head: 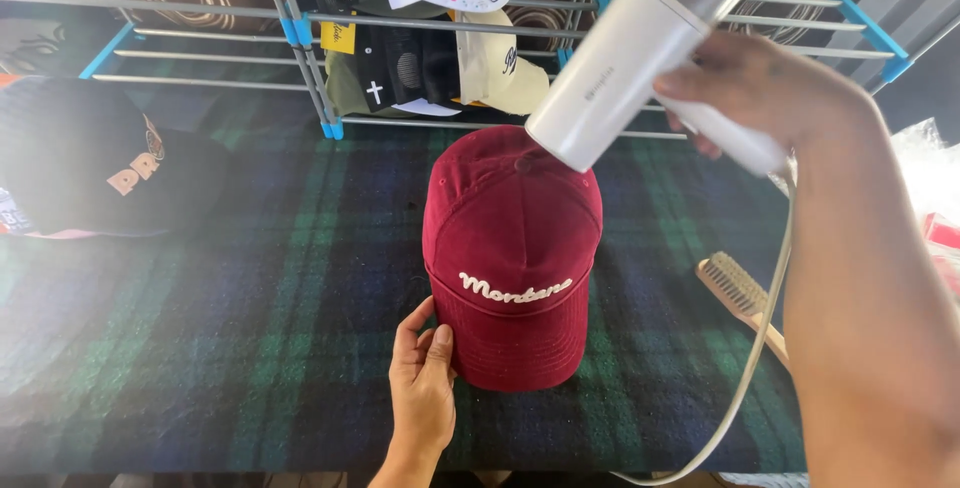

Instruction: A person is cleaning and steaming baseball caps to remove wrinkles and lint using a handheld steamer and a brush.

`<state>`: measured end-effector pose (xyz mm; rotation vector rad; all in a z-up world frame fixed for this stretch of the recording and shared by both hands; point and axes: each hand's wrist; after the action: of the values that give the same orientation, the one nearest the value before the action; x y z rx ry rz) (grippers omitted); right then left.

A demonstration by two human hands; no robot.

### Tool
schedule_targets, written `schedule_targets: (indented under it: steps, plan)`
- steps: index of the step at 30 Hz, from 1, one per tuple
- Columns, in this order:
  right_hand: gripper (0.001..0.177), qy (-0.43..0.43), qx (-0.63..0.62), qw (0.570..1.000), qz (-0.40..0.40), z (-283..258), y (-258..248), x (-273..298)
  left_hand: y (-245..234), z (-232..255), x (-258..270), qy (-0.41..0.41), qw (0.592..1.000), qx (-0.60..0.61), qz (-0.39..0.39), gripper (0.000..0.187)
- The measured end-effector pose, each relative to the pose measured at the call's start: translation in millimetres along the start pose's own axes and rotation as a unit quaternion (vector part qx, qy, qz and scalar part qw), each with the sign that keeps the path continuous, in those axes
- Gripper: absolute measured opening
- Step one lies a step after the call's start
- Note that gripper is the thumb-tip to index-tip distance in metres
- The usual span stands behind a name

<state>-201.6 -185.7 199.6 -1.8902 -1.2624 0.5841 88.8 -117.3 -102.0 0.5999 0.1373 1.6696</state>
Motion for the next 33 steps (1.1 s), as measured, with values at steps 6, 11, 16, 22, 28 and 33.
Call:
schedule_targets:
  steps: [6,11,16,22,28,33]
  plan:
    - [0.047,0.022,-0.083,0.987,-0.133,43.9,19.6,-79.8,-2.3,-7.4,-3.5,0.018,1.0,0.012,-0.011,0.044]
    - [0.042,0.107,-0.218,0.959,-0.147,120.5,72.8,-82.2,-3.1,-6.8,-4.4,0.024,1.0,0.013,-0.012,0.046]
    - [0.057,0.142,-0.335,0.908,-0.209,221.7,135.1,-97.3,-0.8,-2.1,-2.0,0.015,1.0,0.003,0.004,0.044]
    - [0.057,0.166,-0.349,0.904,-0.183,205.1,121.1,-34.5,2.6,1.9,1.5,-0.009,1.0,-0.002,0.009,0.044]
    - [0.045,0.15,-0.312,0.938,0.006,157.7,87.3,17.2,-2.7,-6.9,-1.3,0.03,0.999,0.02,-0.006,0.044]
    - [0.036,0.175,-0.333,0.919,0.12,128.8,94.0,58.6,-4.6,-7.2,-2.3,0.046,0.999,0.012,-0.027,0.047]
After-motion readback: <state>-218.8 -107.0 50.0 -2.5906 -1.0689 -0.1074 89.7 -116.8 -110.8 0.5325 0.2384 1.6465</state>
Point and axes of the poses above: each hand's wrist, its own x-axis away from the middle knuckle, its own y-axis out of the palm, z = x × y, and after that the axes turned 10 degrees about z, right-handed
